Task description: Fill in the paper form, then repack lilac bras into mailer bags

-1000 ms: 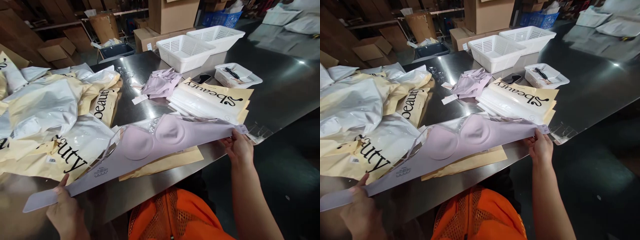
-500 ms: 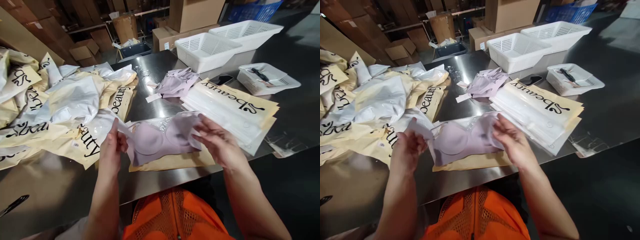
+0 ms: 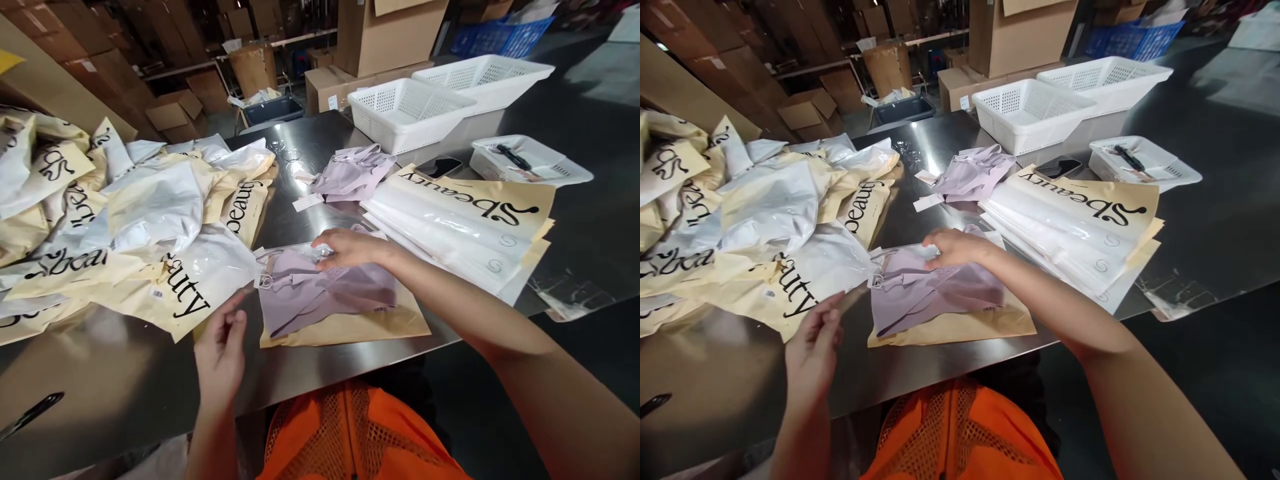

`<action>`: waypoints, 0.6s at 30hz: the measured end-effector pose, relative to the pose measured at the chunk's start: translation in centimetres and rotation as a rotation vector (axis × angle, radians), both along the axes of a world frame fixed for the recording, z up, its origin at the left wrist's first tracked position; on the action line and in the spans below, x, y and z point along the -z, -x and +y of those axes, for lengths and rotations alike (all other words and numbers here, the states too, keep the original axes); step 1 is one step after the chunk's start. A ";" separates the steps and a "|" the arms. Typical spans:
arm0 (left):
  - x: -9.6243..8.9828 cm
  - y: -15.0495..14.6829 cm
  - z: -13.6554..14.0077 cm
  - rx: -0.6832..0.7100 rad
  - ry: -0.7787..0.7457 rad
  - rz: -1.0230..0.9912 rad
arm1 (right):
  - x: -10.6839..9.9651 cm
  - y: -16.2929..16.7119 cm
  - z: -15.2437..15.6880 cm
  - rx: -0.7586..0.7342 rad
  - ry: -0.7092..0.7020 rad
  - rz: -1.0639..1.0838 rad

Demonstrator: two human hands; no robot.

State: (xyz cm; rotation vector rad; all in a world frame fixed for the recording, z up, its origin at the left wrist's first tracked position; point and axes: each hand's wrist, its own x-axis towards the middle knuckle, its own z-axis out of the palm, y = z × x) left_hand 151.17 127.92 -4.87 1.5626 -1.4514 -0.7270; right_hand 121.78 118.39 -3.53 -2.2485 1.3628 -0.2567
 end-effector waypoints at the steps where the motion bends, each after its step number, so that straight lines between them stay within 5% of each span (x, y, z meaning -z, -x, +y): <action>1: 0.3 -0.1 1.0 0.024 0.036 -0.099 | 0.3 -1.0 -0.4 -0.066 -0.033 0.118; 4: 1.5 -1.3 4.0 0.086 0.156 -0.385 | 1.3 -3.2 1.6 -0.123 0.111 0.291; 7: 2.4 -3.0 5.4 0.121 0.323 -0.630 | 2.9 -2.3 5.9 -0.101 0.259 0.190; 11: 1.9 -3.1 4.2 0.255 0.430 -0.643 | 4.5 2.9 9.1 0.386 0.325 -0.070; 13: 1.1 -0.9 3.2 0.369 0.167 -0.356 | 4.4 5.1 8.8 0.553 0.393 -0.136; 14: 0.8 0.7 2.9 0.452 -0.062 -0.143 | 4.2 5.7 8.3 0.512 0.409 -0.152; 16: 0.8 4.4 2.8 0.608 -0.593 0.318 | 3.3 5.6 6.3 0.260 0.370 -0.164; 18: 1.7 7.9 3.1 0.641 -0.920 0.630 | 2.2 4.0 3.5 0.021 0.246 -0.122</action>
